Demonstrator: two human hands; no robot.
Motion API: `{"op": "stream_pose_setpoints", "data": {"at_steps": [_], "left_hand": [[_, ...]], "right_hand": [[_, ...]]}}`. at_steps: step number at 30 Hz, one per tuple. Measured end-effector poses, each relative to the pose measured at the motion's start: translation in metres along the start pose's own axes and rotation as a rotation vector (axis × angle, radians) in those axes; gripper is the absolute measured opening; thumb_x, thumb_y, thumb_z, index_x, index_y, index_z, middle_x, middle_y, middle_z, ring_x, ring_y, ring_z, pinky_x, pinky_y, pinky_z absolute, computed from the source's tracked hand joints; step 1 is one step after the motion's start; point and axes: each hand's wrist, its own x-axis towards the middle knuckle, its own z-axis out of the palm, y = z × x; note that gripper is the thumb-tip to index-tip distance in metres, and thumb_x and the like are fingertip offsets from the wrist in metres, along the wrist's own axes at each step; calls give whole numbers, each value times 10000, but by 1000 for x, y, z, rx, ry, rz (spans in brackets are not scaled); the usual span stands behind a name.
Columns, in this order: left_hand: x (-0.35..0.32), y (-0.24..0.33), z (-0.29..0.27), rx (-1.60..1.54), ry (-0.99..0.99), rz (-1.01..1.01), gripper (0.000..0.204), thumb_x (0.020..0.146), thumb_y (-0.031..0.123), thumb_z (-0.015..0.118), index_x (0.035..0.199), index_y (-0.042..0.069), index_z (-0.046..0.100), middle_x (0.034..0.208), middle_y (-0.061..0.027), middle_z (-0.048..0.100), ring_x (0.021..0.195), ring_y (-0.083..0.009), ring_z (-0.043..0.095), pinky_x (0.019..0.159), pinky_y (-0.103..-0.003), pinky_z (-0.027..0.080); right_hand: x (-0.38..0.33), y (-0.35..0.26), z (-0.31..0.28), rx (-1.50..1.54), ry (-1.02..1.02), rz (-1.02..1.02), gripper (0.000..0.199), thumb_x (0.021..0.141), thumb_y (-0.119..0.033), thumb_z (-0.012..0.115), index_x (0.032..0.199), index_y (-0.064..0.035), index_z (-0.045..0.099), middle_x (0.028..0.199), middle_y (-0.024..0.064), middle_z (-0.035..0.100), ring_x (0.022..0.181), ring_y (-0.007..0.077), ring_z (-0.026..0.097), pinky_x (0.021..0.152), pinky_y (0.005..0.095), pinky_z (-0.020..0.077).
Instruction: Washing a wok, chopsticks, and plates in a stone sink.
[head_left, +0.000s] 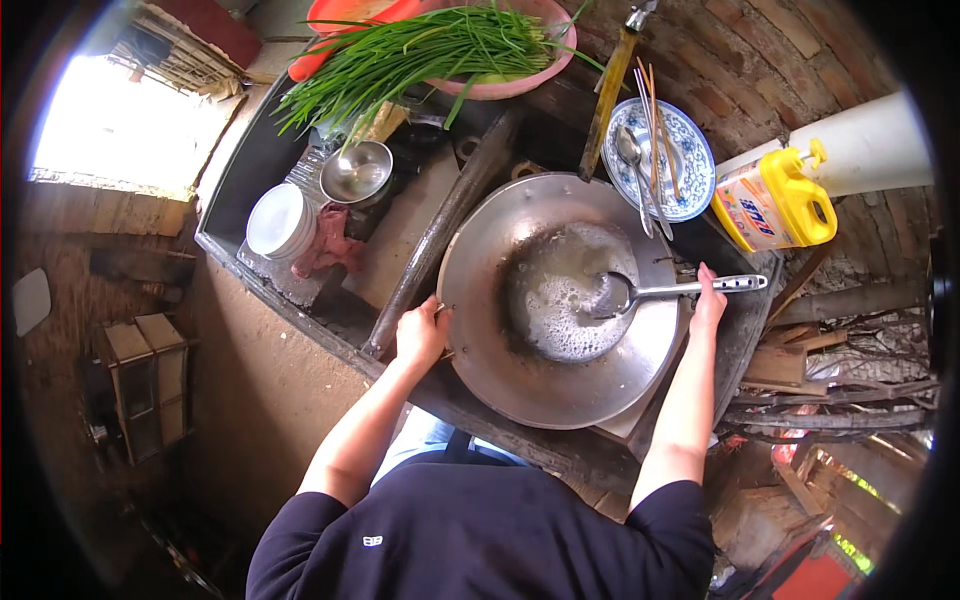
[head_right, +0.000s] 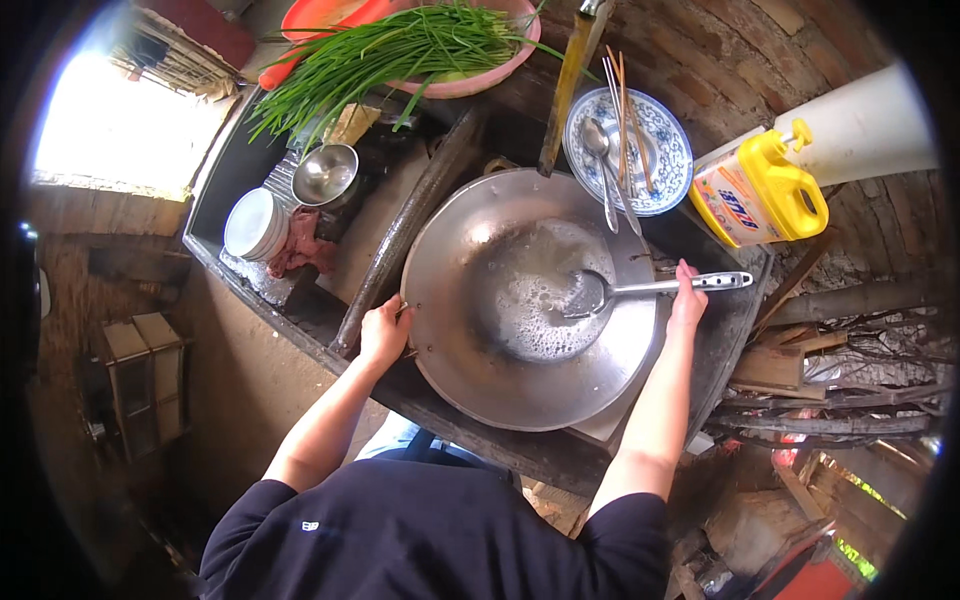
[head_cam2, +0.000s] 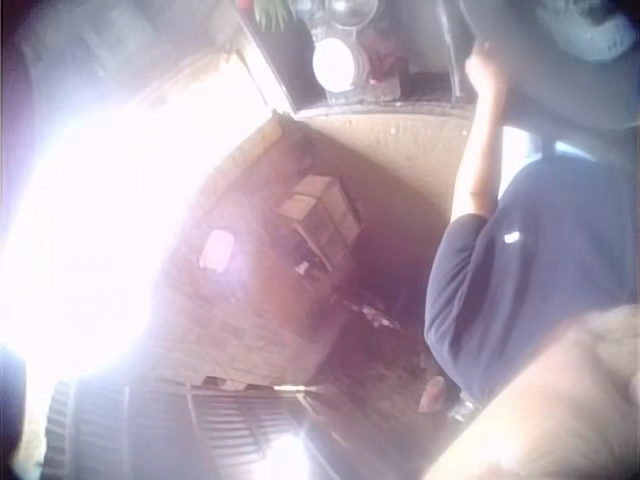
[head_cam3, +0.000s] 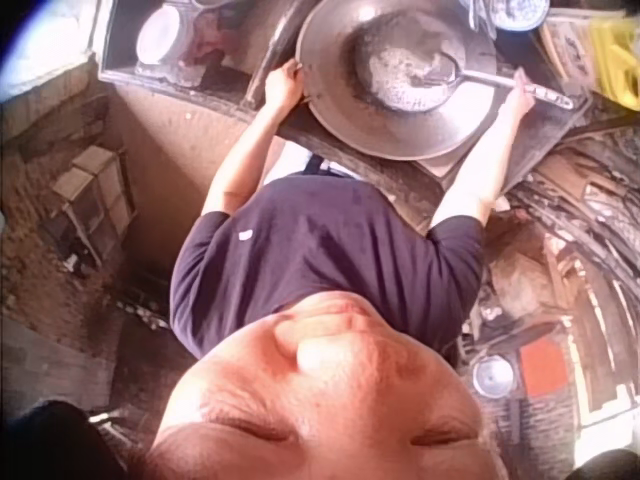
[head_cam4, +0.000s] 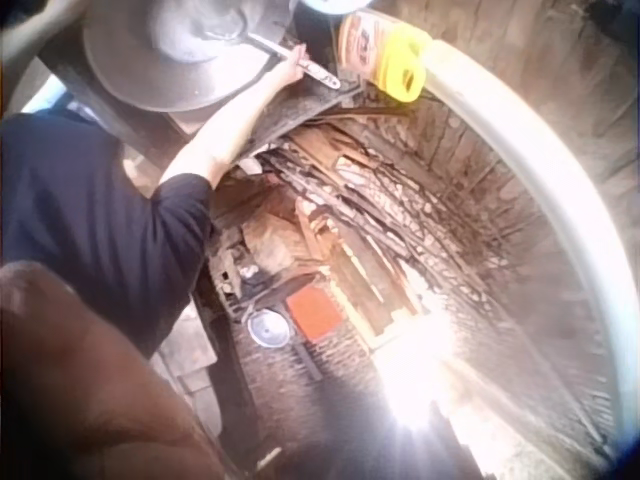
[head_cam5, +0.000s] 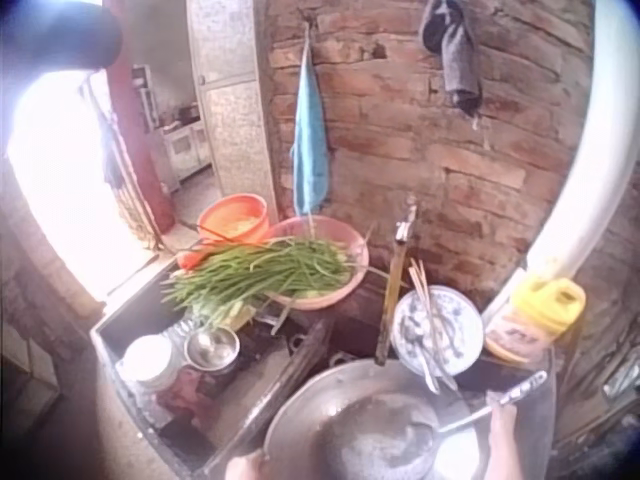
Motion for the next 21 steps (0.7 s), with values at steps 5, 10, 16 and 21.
{"op": "stream_pose_setpoints", "data": {"at_steps": [5, 10, 16, 21], "left_hand": [[0, -3, 0, 59, -52, -74, 239, 788, 219, 569, 917, 18, 579, 739, -227, 604, 739, -378, 603, 687, -441, 481], [13, 0, -8, 103, -159, -54, 242, 785, 216, 567, 875, -7, 592, 773, -238, 605, 784, -380, 599, 724, -442, 474], [24, 7, -16, 85, -444, -49, 296, 739, 257, 622, 814, -29, 649, 795, -230, 621, 777, -345, 620, 719, -405, 490], [19, 24, -12, 36, -792, -137, 321, 738, 278, 652, 818, -33, 649, 677, -180, 611, 614, -274, 622, 549, -363, 498]], "right_hand": [[4, 0, -11, 49, -179, 415, 286, 802, -249, 649, 985, -30, 627, 971, 43, 623, 890, 141, 557, 732, 310, 404], [-1, -16, -6, -2, -149, 347, 275, 799, -300, 640, 931, -59, 650, 888, 47, 641, 682, 100, 517, 560, 248, 342], [-7, -82, -42, -176, -139, 183, 224, 784, -212, 656, 845, 3, 647, 773, 60, 637, 652, 125, 557, 610, 260, 434], [-15, -185, -72, -515, -193, 161, 205, 787, -190, 626, 751, 12, 631, 693, 53, 619, 488, 90, 482, 445, 228, 395]]}}
